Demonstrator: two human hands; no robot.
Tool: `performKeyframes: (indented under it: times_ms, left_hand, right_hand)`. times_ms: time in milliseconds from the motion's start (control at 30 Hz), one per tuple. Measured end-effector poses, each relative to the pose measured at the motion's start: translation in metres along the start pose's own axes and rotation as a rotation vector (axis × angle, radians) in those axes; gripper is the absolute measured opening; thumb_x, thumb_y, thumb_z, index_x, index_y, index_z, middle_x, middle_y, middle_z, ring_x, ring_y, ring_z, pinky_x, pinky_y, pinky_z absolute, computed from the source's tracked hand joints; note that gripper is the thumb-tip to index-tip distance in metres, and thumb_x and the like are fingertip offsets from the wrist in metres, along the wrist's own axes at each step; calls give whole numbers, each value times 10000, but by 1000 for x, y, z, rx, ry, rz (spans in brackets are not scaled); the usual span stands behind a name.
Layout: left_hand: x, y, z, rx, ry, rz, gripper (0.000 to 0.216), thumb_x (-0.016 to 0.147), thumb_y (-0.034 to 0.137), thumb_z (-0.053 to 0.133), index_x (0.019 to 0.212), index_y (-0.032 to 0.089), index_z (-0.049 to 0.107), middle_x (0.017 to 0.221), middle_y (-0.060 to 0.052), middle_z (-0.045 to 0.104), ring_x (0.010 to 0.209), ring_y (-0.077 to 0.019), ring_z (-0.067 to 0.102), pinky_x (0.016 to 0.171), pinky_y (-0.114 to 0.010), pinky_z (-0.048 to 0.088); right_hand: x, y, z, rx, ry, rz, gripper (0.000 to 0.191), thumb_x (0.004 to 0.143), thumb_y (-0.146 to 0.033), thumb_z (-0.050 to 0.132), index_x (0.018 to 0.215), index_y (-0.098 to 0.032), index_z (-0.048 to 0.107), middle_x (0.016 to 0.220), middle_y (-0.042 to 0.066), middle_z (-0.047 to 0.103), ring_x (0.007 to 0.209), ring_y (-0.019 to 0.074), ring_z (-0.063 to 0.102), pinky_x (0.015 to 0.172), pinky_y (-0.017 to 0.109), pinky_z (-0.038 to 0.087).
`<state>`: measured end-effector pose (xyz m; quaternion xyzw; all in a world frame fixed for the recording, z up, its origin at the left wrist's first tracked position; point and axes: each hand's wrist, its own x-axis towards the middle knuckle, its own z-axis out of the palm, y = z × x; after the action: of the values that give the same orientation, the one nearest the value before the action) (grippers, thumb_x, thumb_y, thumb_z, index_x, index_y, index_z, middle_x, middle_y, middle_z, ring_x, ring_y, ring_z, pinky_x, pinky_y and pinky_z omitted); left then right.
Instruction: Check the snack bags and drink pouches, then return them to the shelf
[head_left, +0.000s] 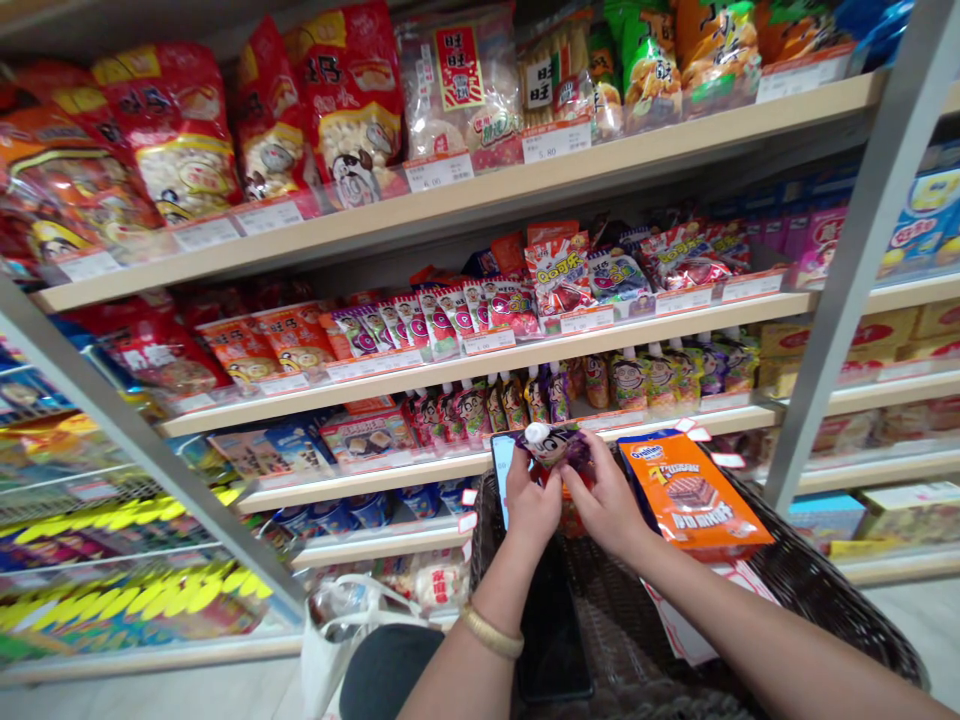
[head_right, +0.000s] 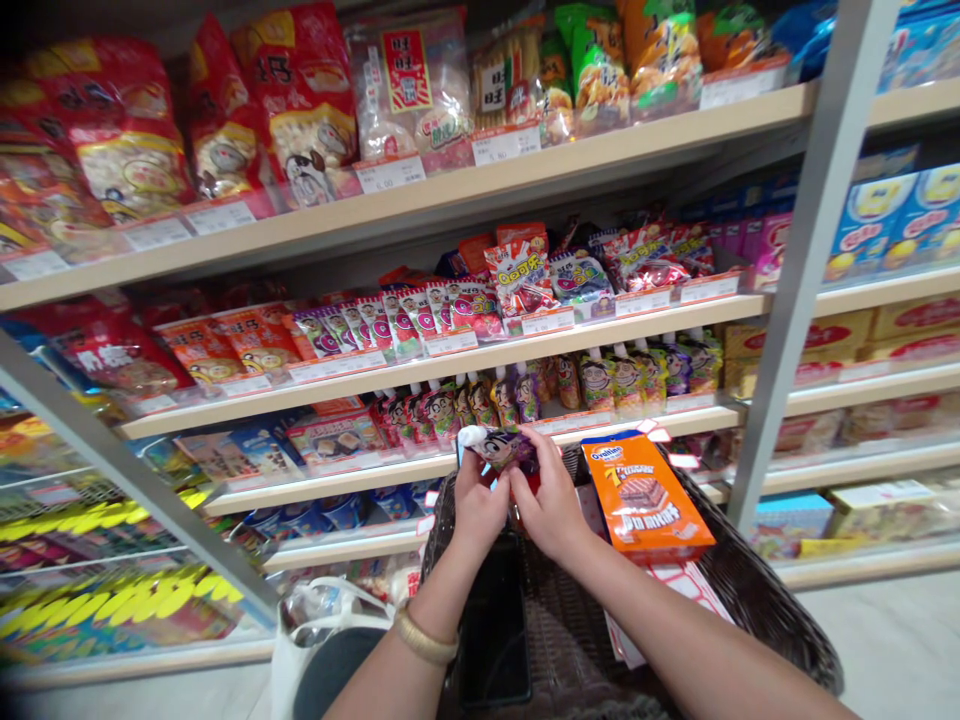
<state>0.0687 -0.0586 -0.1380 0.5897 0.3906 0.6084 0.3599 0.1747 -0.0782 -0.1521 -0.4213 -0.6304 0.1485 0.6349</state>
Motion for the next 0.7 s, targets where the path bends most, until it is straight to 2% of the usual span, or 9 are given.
performKeyframes:
  times_ms: [133, 267, 367, 533, 700]
  left_hand:
    - [1, -3, 1, -39, 38, -12, 365, 735, 145, 639, 1092, 200, 587, 1128, -76, 689, 1043, -221, 665, 941, -392, 548]
    - [2, -5, 1, -60, 60, 19, 339, 713, 177, 676, 1038, 206, 587, 1070, -62, 691, 984, -216, 674, 900, -395, 565]
    - [2, -6, -1, -63, 14, 101, 326, 710, 193, 680, 1020, 207, 580, 1069, -64, 666, 1011, -227, 658, 895, -396, 560]
    - [0, -1, -2, -111, -28, 74, 331, 738, 267, 700, 1036, 212, 566, 1086, -72, 634, 1043, -241, 640, 924, -401, 536]
    - [-2, 8, 0, -138, -18, 40, 377, 675, 281, 749, 996, 210, 565, 1064, -61, 638, 956, -239, 657, 891, -405, 546]
  right_hand:
    - [-1, -2, 0, -33, -3, -37, 487, 904, -223, 500, 1384, -220, 414, 1341, 130, 536, 1263, 270, 505, 1081, 521, 420]
    - [0, -10, -6, -140, 35, -78, 597, 908, -202, 497, 1473, -243, 307, 1381, 143, 474, 1291, 284, 472, 1068, 535, 431]
    - [2, -18, -11, -239, 104, -204, 662, 900, -196, 524, 1497, -282, 251, 1378, 146, 437, 1288, 310, 452, 1051, 569, 421]
    - [-1, -30, -17, -254, 126, -447, 717, 869, -130, 554, 1463, -396, 252, 1422, 109, 353, 1309, 333, 424, 1021, 591, 431]
    - [-3, -36, -17, -252, 91, -513, 717, 852, -87, 551, 1431, -431, 305, 1450, 76, 311, 1330, 315, 399, 999, 534, 463]
